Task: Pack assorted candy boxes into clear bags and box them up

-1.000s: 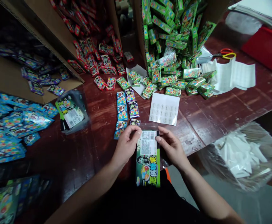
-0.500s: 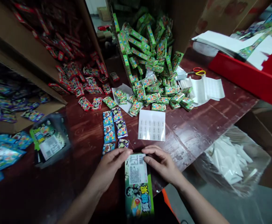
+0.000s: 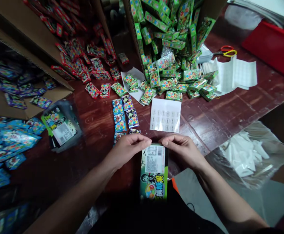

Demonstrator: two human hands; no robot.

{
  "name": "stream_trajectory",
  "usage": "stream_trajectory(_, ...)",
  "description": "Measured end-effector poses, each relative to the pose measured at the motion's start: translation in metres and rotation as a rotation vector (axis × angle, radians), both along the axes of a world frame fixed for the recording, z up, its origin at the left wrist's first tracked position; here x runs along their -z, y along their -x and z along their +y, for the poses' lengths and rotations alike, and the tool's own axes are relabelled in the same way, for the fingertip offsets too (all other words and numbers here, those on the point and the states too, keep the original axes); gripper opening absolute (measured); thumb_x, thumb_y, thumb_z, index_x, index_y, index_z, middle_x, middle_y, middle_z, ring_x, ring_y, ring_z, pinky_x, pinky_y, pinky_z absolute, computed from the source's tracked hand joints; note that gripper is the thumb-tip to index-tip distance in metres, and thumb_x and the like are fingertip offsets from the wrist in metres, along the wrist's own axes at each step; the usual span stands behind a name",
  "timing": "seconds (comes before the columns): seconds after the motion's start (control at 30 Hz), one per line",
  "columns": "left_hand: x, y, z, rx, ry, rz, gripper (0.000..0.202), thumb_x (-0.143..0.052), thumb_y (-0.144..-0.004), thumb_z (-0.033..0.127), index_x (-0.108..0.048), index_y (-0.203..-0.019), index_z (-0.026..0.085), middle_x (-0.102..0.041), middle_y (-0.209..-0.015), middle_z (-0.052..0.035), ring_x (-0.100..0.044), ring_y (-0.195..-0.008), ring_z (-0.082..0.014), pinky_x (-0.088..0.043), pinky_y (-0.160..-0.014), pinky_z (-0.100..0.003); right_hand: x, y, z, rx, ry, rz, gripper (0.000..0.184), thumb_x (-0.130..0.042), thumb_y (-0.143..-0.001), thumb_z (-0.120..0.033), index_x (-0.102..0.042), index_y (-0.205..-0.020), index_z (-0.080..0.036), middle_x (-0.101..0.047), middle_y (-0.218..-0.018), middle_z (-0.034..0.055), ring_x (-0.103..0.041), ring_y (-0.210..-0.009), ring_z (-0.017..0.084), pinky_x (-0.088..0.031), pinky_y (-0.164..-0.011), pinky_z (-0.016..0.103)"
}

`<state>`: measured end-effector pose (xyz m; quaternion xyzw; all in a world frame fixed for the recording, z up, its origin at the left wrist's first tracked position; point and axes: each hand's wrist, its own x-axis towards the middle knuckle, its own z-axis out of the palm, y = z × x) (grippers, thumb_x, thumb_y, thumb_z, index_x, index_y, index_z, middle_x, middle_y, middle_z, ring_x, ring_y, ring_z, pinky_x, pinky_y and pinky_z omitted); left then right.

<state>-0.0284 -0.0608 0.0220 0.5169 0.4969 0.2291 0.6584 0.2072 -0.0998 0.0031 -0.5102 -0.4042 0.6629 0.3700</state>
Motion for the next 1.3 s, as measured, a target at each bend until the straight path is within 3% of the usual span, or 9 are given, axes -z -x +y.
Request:
stream_trajectory(0.3, 0.023, -0.014, 0.011, 0.079, -0.262, 0.107, 0.014, -0.070, -0.088, 0.034, -0.074, -0.092, 0.020, -0.076, -0.101, -0.0054, -0.073, -0.092, -0.0209, -0.058, -0.090, -0.039, 0.014, -0.035, 0.030, -0.057, -0.531, -0.407, 0.018, -0.068, -0.093, -0.041, -0.074, -0.100, -0.026, -0.066, -0.123, 0.0087, -0.057, -0.125, 0.025, -0.045, -0.107, 0.048)
stream_trajectory(0.43, 0.019, -0.030, 0.044, 0.213, -0.758, 0.348, 0.021, -0.066, -0.092, 0.029, -0.072, -0.111, 0.023, -0.060, -0.142, -0.0089, -0.058, -0.130, -0.0259, -0.045, -0.112, -0.048, 0.030, -0.068, 0.077, 0.282, -0.412, -0.699, 0.038, -0.070, -0.086, -0.048, -0.064, -0.113, -0.022, -0.067, -0.114, 0.0108, -0.063, -0.100, 0.026, -0.049, -0.095, 0.048)
stream_trajectory(0.6, 0.021, -0.069, 0.112, 0.498, -1.041, 0.516, 0.080, -0.079, -0.082, 0.037, -0.042, -0.151, 0.022, -0.029, -0.166, -0.0129, -0.023, -0.154, -0.0303, -0.025, -0.125, -0.050, 0.042, -0.069, 0.107, 0.273, -0.322, -0.587, 0.040, -0.077, -0.074, -0.046, -0.052, -0.095, -0.025, -0.062, -0.080, -0.0013, -0.058, -0.072, 0.019, -0.050, -0.077, 0.038)
stream_trajectory(0.7, 0.024, -0.088, 0.142, 0.619, -1.046, 0.595, 0.107, -0.090, -0.067, 0.046, -0.033, -0.155, 0.023, -0.026, -0.166, -0.0156, -0.021, -0.153, -0.0385, -0.018, -0.124, -0.058, 0.033, -0.066, 0.105, 0.229, -0.353, -0.416, 0.037, -0.070, -0.080, -0.049, -0.047, -0.096, -0.025, -0.058, -0.077, -0.0036, -0.058, -0.070, 0.016, -0.050, -0.070, 0.031)
stream_trajectory(0.83, 0.013, -0.089, 0.159, 0.578, -0.958, 0.487, 0.058, -0.077, -0.082, 0.035, -0.055, -0.135, 0.025, -0.066, -0.132, -0.0095, -0.057, -0.127, -0.0330, -0.028, -0.117, -0.060, 0.012, -0.086, 0.091, 0.230, -0.378, -0.262, 0.029, -0.066, -0.088, -0.047, -0.049, -0.097, -0.026, -0.054, -0.077, -0.0051, -0.053, -0.066, 0.013, -0.046, -0.062, 0.025)
stream_trajectory(0.93, -0.002, -0.085, 0.162, 0.414, -0.570, 0.128, 0.042, -0.073, -0.084, 0.033, -0.059, -0.122, 0.021, -0.073, -0.110, -0.0070, -0.069, -0.100, -0.0251, -0.050, -0.098, -0.048, 0.003, -0.104, 0.082, 0.269, -0.406, -0.144, 0.021, -0.068, -0.091, -0.041, -0.057, -0.098, -0.025, -0.056, -0.082, -0.0033, -0.053, -0.071, 0.011, -0.045, -0.066, 0.024)
stream_trajectory(1.07, -0.016, -0.088, 0.154, 0.094, -0.164, -0.195, 0.076, -0.077, -0.081, 0.035, -0.039, -0.145, 0.018, -0.073, -0.087, -0.0039, -0.070, -0.076, -0.0190, -0.057, -0.071, -0.032, -0.003, -0.108, 0.080, 0.334, -0.530, -0.194, 0.016, -0.065, -0.096, -0.038, -0.069, -0.103, -0.025, -0.064, -0.095, 0.0012, -0.059, -0.087, 0.014, -0.048, -0.081, 0.028)
stream_trajectory(1.17, -0.016, -0.095, 0.142, -0.002, -0.314, -0.193, 0.066, -0.071, -0.087, 0.036, -0.044, -0.146, 0.022, -0.072, -0.087, -0.0023, -0.067, -0.073, -0.0153, -0.054, -0.065, -0.026, -0.007, -0.100, 0.081, 0.335, -0.538, -0.257, 0.026, -0.067, -0.094, -0.040, -0.071, -0.116, -0.026, -0.067, -0.113, 0.0054, -0.062, -0.105, 0.019, -0.050, -0.094, 0.034)
stream_trajectory(1.3, -0.010, -0.097, 0.126, 0.145, -0.467, -0.133, 0.050, -0.075, -0.084, 0.034, -0.062, -0.131, 0.022, -0.069, -0.126, -0.0081, -0.067, -0.107, -0.0207, -0.056, -0.090, -0.036, -0.005, -0.093, 0.080, 0.350, -0.473, -0.107, 0.046, -0.082, -0.080, -0.039, -0.066, -0.122, -0.027, -0.068, -0.119, 0.0062, -0.066, -0.106, 0.022, -0.055, -0.093, 0.038)
